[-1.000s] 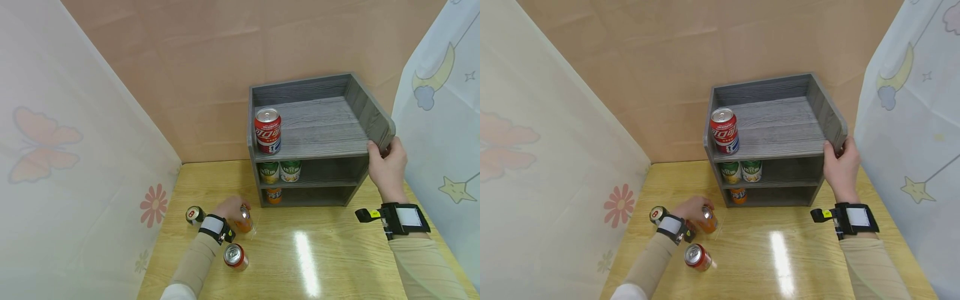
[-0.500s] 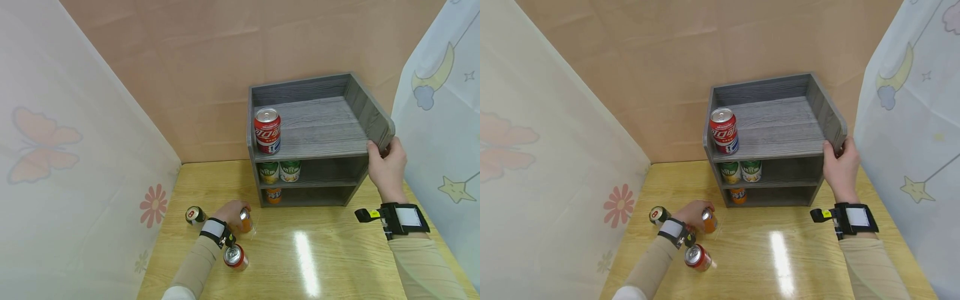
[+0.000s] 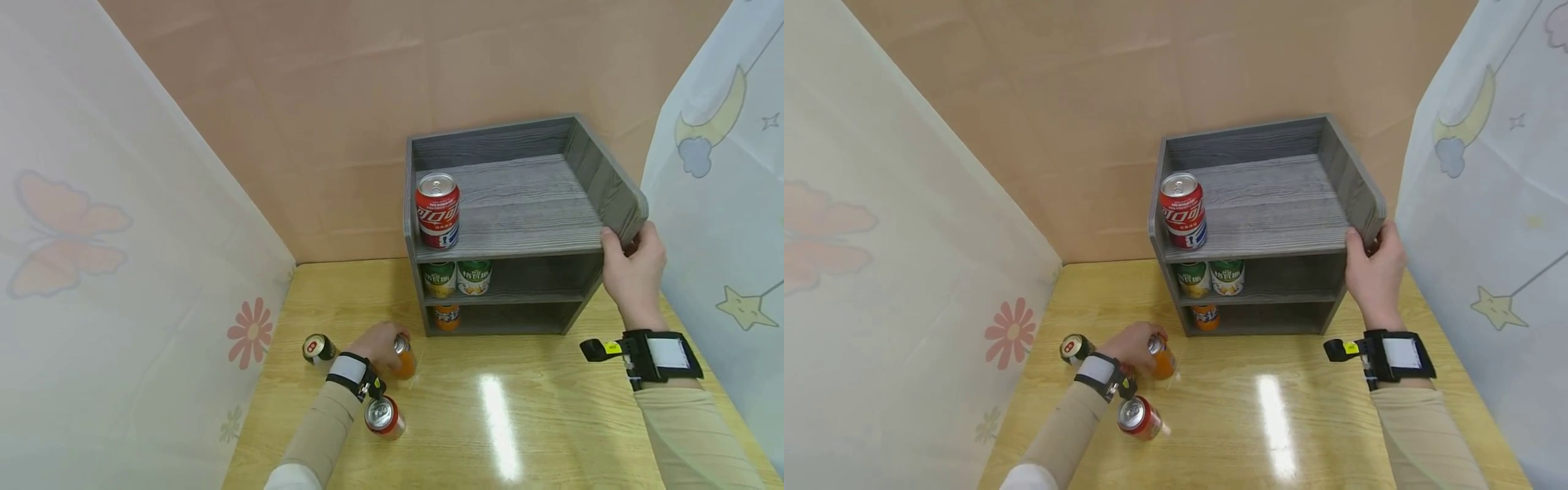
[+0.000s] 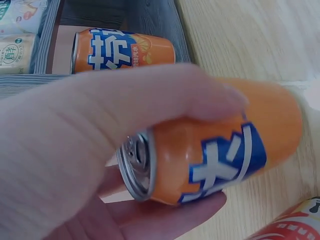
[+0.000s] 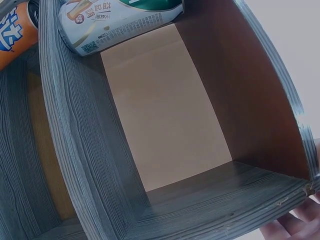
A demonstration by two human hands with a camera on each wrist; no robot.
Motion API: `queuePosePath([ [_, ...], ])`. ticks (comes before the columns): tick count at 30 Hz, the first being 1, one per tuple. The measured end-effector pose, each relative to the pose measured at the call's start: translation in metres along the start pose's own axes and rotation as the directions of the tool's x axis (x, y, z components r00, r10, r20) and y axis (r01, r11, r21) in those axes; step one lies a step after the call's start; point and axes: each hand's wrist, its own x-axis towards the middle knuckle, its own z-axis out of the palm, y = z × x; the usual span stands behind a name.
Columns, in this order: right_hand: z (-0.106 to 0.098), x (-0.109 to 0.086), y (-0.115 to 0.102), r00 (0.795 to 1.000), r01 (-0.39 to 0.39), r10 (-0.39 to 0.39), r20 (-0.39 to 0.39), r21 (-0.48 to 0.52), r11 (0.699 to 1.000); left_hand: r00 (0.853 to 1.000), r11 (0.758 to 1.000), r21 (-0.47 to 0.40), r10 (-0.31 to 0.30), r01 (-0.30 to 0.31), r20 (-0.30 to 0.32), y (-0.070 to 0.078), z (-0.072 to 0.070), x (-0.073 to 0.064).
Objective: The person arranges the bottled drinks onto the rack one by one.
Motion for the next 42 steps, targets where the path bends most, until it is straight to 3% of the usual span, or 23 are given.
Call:
queuePosePath([
  [7,0.0,0.001,0.0,1.0,-0.01,0.01,0.004,0.003,1.0,1.0,0.999,-0.043,-0.018,0.018,-0.007,0.005,-0.003,0.003],
  [14,0.0,0.001,0.001,1.0,-0.011,0.01,0.017,0.009,1.0,0.998,0.997,-0.042,-0.063,0.062,-0.018,0.023,-0.005,0.004],
  [19,0.0,0.001,0.001,1.0,-0.002,0.002,0.018,0.005,1.0,0.999,1.0,-0.012,0.022,-0.023,-0.047,0.038,-0.001,0.011],
  [26,0.001,0.0,0.0,1.0,0.013,-0.013,0.009,0.001,1.0,0.986,0.99,-0.023,0.139,-0.142,-0.093,0.061,0.014,0.02],
  [30,0.0,0.0,0.0,1.0,0.009,-0.009,0.012,0.007,1.0,0.969,0.981,0.02,0.192,-0.191,-0.158,0.073,0.026,0.023],
  [35,0.0,0.0,0.001,1.0,0.001,-0.001,0.017,0.007,1.0,0.938,0.975,0.101,0.216,-0.196,-0.27,0.089,0.038,0.023],
  [42,0.0,-0.001,0.0,1.0,0.009,-0.009,0.005,0.018,1.0,0.875,0.974,0.13,0.224,-0.185,-0.429,0.101,0.055,0.033],
])
